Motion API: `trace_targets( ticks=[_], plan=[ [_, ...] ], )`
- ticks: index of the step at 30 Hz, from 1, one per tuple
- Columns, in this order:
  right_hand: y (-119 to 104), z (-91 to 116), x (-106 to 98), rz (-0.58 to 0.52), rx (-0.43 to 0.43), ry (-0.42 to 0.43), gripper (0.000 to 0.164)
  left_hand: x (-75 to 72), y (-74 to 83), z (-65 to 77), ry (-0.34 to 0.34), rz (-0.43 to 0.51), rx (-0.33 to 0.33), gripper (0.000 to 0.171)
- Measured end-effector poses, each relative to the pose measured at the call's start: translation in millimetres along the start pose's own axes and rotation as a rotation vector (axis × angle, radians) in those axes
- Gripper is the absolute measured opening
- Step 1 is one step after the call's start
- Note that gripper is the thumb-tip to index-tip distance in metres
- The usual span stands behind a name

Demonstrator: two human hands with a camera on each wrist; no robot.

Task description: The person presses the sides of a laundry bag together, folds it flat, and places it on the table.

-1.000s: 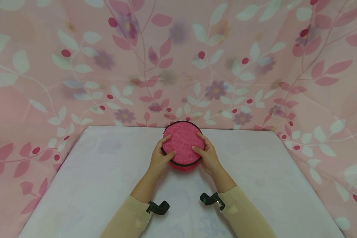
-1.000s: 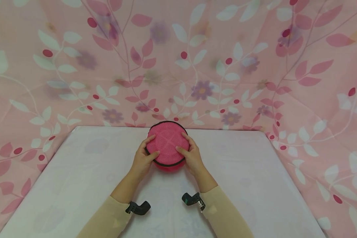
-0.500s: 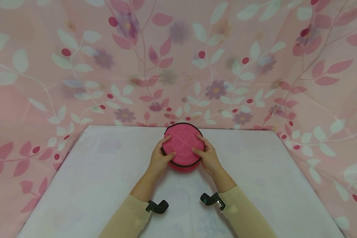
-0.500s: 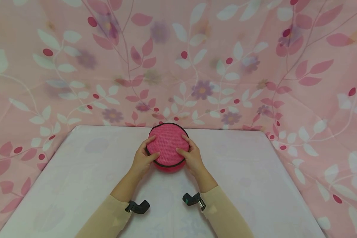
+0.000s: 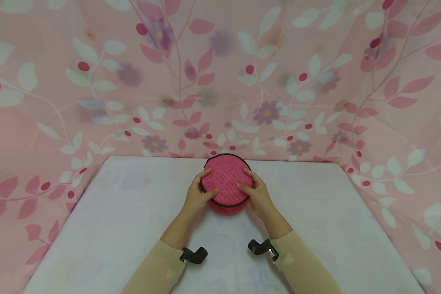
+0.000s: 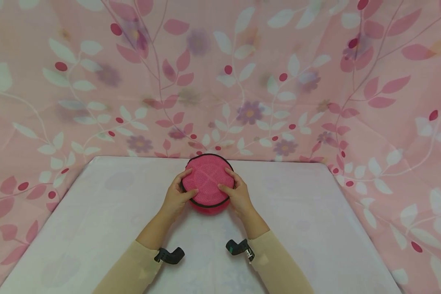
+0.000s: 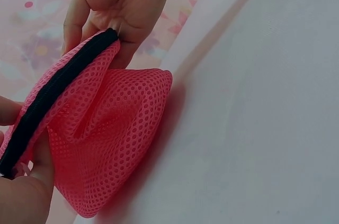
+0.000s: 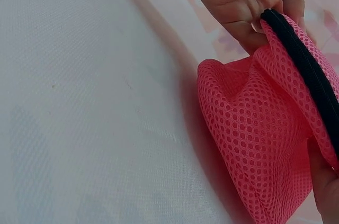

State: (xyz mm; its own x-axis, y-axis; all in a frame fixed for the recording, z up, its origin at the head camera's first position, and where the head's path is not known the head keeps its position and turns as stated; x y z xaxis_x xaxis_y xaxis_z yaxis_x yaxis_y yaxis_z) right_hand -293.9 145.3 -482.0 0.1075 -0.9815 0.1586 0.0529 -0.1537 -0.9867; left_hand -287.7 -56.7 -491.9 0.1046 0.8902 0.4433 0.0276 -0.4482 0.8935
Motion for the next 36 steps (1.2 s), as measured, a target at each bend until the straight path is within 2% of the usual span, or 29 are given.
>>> trace_targets(
  ticks=[7, 17, 36],
  plan=[
    [2, 1, -3, 0.000, 0.012, 0.016, 0.068, -0.5, -2.7, -1.9, 0.020, -0.006, -0.010, 0.073],
    [0, 2, -5, 0.030, 0.000, 0.046, 0.066, -2.2, -4.8, -3.0, 0.047, 0.007, 0.018, 0.068],
    [7, 0, -2, 0.047, 0.017, 0.027, 0.067, -10.9, -1.3, -0.7, 0.046, -0.131, -0.031, 0.066]
  ],
)
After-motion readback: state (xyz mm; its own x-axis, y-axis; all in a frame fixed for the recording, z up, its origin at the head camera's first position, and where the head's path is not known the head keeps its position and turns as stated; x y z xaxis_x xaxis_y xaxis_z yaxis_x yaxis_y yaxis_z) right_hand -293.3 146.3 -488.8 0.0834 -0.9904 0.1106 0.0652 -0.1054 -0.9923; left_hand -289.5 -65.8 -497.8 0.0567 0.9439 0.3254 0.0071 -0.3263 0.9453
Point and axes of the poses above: each hand's wrist, its own z-axis away from the middle knuckle, its own x-axis out of the palm, y = z × x, the point moved 4 cm from there along -z, towards the middle knuckle, and after that the axes turned 11 degrees about z, right-handed, at the moved point
